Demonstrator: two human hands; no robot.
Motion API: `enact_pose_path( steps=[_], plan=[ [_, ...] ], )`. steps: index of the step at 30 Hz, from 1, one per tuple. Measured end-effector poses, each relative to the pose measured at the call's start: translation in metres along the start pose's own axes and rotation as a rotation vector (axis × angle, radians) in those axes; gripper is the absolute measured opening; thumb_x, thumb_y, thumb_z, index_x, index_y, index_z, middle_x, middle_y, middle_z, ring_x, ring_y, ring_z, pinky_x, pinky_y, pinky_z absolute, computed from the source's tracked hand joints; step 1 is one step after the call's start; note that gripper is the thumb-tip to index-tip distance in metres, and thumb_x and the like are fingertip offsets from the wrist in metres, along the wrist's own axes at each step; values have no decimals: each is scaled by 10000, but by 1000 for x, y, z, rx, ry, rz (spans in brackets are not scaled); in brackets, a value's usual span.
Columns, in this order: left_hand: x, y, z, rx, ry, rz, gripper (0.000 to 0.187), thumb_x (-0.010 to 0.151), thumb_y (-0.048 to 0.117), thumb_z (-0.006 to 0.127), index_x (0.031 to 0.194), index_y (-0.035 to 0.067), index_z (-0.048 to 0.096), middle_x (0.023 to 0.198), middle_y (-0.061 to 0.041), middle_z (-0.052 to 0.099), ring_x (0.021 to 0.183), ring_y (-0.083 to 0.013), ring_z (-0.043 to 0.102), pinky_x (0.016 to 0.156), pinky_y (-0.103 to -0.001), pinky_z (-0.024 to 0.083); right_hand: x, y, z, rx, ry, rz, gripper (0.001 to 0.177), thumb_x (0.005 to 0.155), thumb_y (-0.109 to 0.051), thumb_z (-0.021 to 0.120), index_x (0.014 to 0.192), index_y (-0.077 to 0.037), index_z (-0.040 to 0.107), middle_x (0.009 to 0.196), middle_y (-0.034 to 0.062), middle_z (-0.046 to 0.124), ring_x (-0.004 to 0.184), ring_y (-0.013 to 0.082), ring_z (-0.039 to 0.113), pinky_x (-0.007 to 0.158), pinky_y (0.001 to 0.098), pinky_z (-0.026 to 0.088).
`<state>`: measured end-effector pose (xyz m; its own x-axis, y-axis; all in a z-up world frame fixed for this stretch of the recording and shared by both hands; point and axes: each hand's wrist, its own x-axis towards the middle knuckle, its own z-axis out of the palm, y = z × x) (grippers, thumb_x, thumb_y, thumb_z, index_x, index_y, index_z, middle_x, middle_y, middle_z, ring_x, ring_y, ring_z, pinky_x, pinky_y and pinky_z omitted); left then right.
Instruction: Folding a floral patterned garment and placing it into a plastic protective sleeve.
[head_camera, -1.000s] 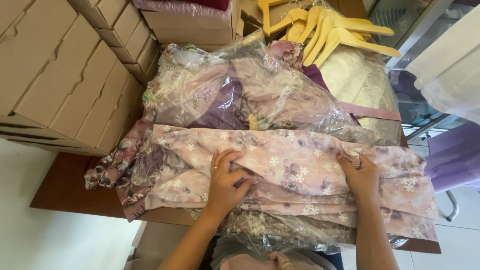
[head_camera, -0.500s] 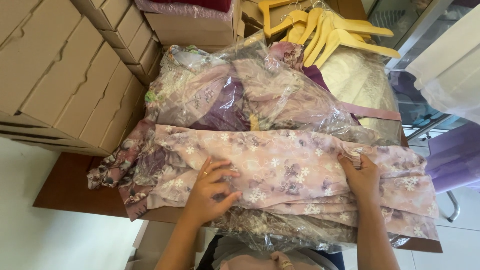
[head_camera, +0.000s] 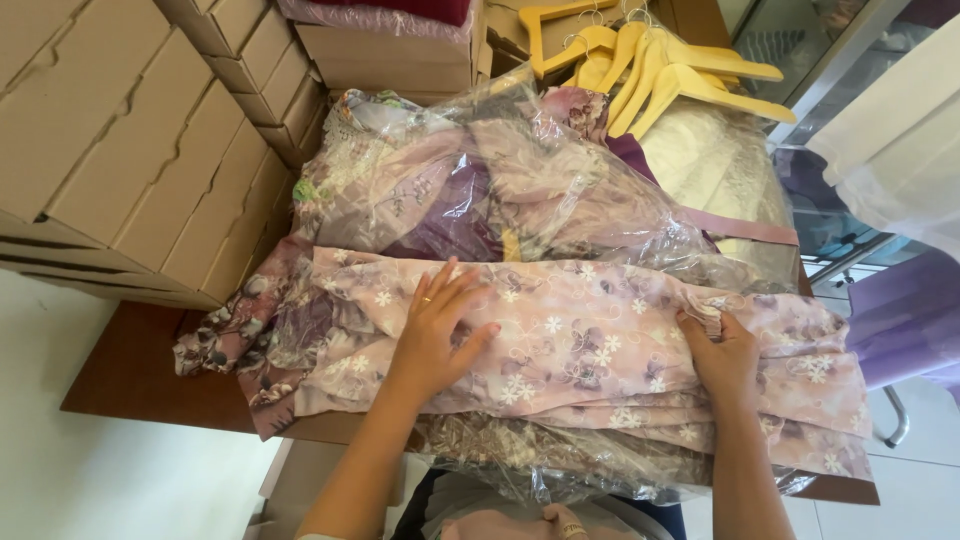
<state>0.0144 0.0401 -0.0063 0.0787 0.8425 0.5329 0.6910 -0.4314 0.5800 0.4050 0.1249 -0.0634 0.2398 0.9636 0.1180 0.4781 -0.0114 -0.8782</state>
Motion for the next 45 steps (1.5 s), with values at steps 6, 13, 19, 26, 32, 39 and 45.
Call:
enact_pose_path(
  steps=[6,13,19,26,32,39,45],
  plan=[
    [-10,-46,43,162,-233,-321,885,883,625,629,1564,116,380,1659,-138,295,1560,-337,119,1212,-543,69,-2,-11,0,9,-18,80,284,916,-286,790,1008,-20,750,730,6,655,611,72,538,545,273,431],
    [-14,-46,44,149,-234,-336,908,900,654,585,1592,117,343,1684,-113,285,1584,-321,135,1249,-522,64,-3,-10,0,28,-15,80,269,918,-283,790,955,-22,731,660,-4,612,544,74,516,496,274,407],
    [-16,-46,46,152,-198,-315,893,898,630,612,1582,111,369,1671,-124,315,1577,-336,173,1245,-537,85,-5,-11,-1,20,-16,86,266,919,-281,788,953,-23,733,657,-6,617,542,72,525,495,273,415],
    [-16,-44,45,143,-189,-326,877,906,634,599,1575,110,383,1668,-122,330,1578,-339,180,1249,-539,85,-6,-12,-1,49,-27,87,252,921,-270,782,963,-25,738,662,-13,619,545,69,520,491,274,410],
    [-16,-45,45,151,-194,-322,876,908,630,596,1575,106,382,1665,-124,329,1578,-338,175,1246,-537,84,-5,-9,-2,46,-32,59,238,928,-258,775,967,-27,739,660,-18,615,547,64,519,492,273,409],
    [-16,-46,47,155,-198,-325,870,910,635,593,1576,115,383,1664,-123,330,1575,-339,172,1243,-537,89,-7,-16,-2,49,-37,102,238,932,-249,777,955,-17,730,666,-14,612,554,66,515,494,275,410],
    [-17,-46,47,148,-175,-317,867,902,634,604,1565,113,404,1657,-125,352,1576,-338,188,1243,-538,102,-6,-11,-2,42,-34,87,223,929,-242,775,959,-25,731,660,-15,613,547,68,517,489,273,409]
  ],
)
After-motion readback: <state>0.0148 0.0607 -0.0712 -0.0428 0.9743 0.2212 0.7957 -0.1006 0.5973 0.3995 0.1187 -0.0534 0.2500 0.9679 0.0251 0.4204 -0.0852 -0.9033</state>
